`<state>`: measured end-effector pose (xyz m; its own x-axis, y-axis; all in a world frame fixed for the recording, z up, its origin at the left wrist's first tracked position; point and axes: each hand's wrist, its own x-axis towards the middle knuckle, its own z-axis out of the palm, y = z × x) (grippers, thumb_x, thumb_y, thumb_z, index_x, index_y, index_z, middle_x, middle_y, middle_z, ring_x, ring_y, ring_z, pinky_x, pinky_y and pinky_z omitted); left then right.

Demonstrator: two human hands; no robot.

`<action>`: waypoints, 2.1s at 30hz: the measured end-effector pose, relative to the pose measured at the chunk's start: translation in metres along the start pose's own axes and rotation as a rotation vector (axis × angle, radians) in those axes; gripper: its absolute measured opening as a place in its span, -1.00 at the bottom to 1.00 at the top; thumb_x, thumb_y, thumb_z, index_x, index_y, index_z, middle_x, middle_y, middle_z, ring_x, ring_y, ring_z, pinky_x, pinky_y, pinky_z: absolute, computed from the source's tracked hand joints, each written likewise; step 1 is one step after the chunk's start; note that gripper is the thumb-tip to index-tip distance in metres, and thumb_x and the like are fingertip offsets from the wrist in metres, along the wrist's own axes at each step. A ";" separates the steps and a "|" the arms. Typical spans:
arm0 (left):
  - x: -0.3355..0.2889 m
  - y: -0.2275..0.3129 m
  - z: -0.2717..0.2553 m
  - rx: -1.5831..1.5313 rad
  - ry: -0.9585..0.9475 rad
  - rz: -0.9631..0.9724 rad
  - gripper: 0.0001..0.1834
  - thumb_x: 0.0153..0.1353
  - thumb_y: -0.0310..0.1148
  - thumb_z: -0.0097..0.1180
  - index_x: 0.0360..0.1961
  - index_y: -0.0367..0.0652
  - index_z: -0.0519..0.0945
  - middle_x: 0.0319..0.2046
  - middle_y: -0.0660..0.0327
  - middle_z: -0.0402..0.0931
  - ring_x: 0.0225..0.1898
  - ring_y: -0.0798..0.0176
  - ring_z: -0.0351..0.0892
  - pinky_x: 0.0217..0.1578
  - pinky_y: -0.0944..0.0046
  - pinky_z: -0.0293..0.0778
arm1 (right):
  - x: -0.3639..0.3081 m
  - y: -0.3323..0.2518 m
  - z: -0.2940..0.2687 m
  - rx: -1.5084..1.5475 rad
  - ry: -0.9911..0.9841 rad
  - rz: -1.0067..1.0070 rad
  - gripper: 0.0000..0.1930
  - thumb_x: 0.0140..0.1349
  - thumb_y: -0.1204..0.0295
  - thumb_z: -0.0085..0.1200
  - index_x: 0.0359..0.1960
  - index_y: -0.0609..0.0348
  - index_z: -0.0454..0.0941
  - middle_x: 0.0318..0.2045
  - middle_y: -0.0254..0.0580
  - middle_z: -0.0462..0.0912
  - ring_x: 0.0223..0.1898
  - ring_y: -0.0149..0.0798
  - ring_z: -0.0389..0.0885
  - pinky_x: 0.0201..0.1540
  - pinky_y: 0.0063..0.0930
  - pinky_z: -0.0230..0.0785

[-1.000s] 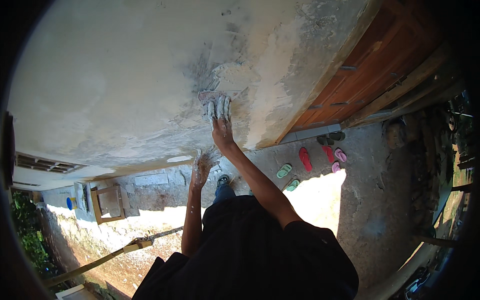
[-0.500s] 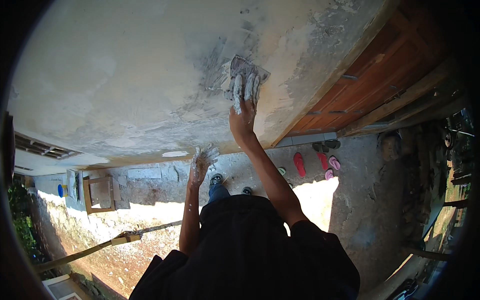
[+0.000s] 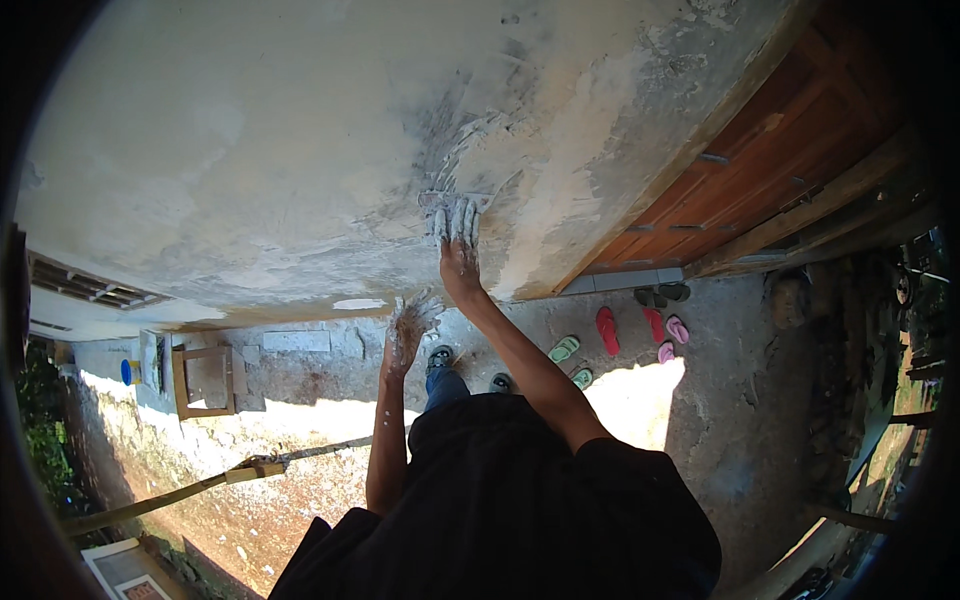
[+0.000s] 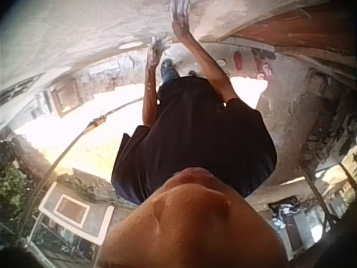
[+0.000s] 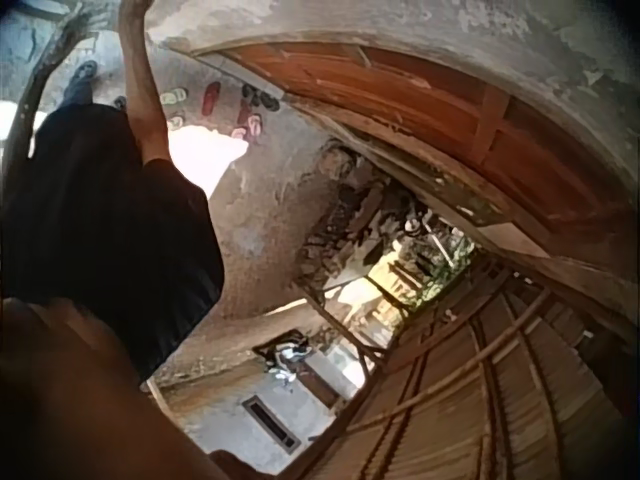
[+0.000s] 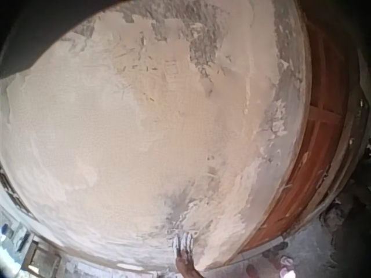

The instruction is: The person applies and smooths wall putty onto an exterior wall using a spatula.

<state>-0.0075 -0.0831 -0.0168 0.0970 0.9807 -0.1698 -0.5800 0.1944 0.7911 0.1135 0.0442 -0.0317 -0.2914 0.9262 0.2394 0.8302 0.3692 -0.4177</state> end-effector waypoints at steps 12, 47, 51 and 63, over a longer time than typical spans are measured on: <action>0.017 -0.008 -0.031 -0.013 0.104 0.120 -0.41 0.21 -0.01 -0.33 0.13 -0.22 0.15 0.10 -0.02 0.14 0.03 -0.02 0.26 -0.04 0.07 0.22 | 0.015 0.014 -0.159 0.351 0.668 0.023 -0.47 -0.13 0.67 -0.01 0.00 0.29 0.27 -0.15 0.22 0.36 -0.11 0.22 0.33 -0.06 -0.04 0.16; 0.110 0.042 -0.130 -0.294 0.517 0.079 -0.04 -0.02 0.30 -0.24 0.23 -0.03 -0.29 0.21 -0.05 -0.22 0.10 -0.10 0.15 0.03 -0.13 0.04 | 0.066 -0.059 -0.180 -0.004 0.566 0.092 -0.63 -0.03 0.47 -0.01 -0.18 0.49 0.34 -0.23 0.20 0.35 -0.14 0.14 0.32 -0.02 -0.13 0.16; 0.106 0.046 -0.135 -0.261 0.512 0.072 -0.06 -0.01 0.30 -0.26 0.22 -0.08 -0.23 0.17 -0.04 -0.08 0.08 -0.07 0.19 0.03 -0.15 0.03 | 0.053 -0.053 -0.158 -0.143 0.644 -0.041 -0.64 -0.02 0.53 -0.03 -0.14 0.42 0.34 -0.05 0.15 0.29 0.09 0.06 0.15 0.10 -0.16 0.05; 0.106 0.051 -0.153 -0.347 0.468 0.026 -0.08 -0.01 0.28 -0.23 0.20 -0.14 -0.16 0.18 -0.07 -0.11 0.14 -0.09 0.10 0.07 -0.12 -0.02 | 0.075 -0.068 -0.242 0.953 0.902 0.454 -0.62 0.01 0.60 -0.08 -0.07 0.38 0.24 -0.19 0.13 0.38 -0.17 -0.04 0.36 -0.08 -0.37 0.21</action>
<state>-0.1502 0.0279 -0.0844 -0.2423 0.8558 -0.4571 -0.8163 0.0748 0.5727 0.1503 0.0696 0.2272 0.6212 0.7435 0.2476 0.0211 0.3000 -0.9537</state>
